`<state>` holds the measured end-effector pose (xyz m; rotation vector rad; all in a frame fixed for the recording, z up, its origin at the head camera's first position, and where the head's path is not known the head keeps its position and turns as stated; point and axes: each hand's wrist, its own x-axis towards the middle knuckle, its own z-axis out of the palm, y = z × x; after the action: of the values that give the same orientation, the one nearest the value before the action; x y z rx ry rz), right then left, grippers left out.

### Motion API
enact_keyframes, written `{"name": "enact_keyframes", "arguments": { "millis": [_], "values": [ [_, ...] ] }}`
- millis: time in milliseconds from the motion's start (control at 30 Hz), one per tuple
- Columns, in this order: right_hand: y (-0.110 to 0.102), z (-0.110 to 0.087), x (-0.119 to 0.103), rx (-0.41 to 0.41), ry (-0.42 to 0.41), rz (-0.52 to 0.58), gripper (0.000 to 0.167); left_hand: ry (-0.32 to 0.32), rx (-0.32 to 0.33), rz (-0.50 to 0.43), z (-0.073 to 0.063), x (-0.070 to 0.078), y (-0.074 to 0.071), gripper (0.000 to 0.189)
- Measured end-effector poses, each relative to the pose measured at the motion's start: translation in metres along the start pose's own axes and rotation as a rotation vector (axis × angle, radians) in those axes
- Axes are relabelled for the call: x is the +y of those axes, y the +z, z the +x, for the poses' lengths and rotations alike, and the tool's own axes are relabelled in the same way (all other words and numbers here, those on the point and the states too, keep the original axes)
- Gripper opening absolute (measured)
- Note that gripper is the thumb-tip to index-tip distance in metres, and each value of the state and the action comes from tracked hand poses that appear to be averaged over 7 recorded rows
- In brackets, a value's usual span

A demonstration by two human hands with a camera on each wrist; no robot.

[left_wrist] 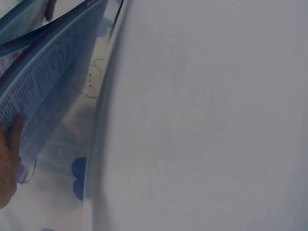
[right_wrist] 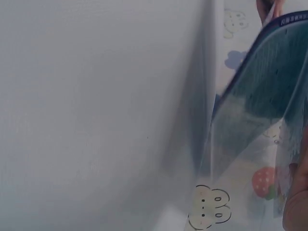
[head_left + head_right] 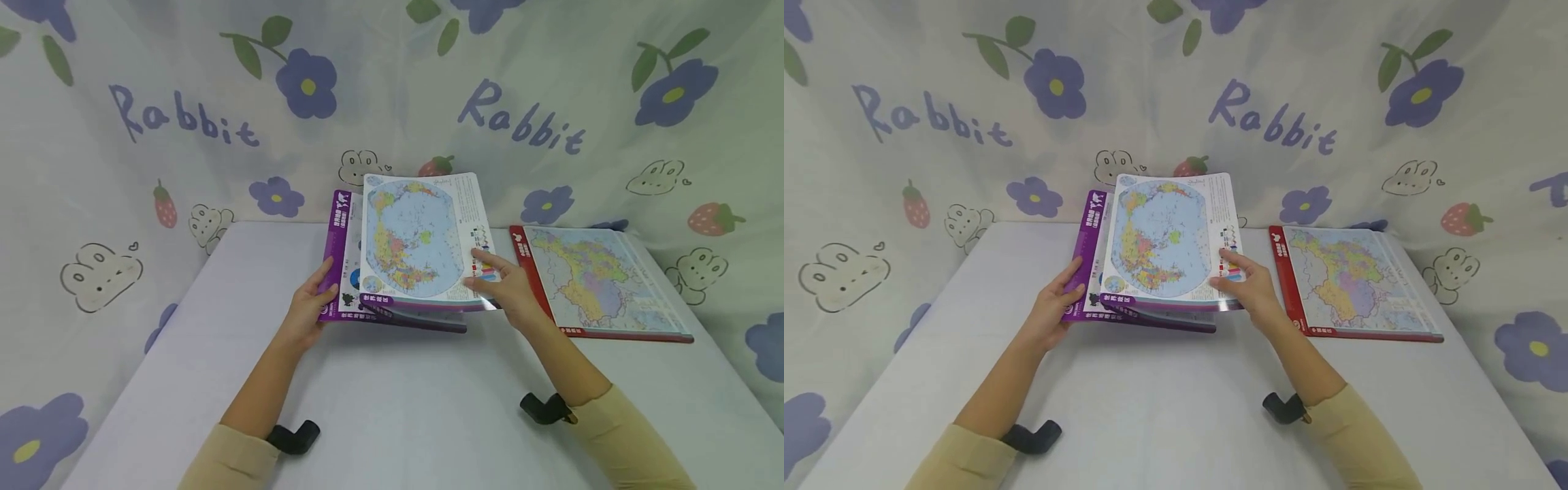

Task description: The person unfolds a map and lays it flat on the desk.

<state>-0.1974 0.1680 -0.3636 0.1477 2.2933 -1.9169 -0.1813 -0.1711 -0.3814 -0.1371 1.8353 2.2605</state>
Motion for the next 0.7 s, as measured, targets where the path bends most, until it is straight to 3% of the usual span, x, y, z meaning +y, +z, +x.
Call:
{"name": "enact_keyframes", "arguments": {
  "millis": [400, 700],
  "values": [
    [-0.012, 0.001, -0.002, 0.013, 0.027, 0.042, 0.064, -0.031, 0.028, 0.031, 0.001, 0.002, -0.029, 0.058],
    [-0.021, 0.004, 0.000, -0.018, -0.022, 0.111, 0.067, -0.068, 0.018, 0.023, 0.000, 0.001, -0.052, 0.062]
  ]
}}
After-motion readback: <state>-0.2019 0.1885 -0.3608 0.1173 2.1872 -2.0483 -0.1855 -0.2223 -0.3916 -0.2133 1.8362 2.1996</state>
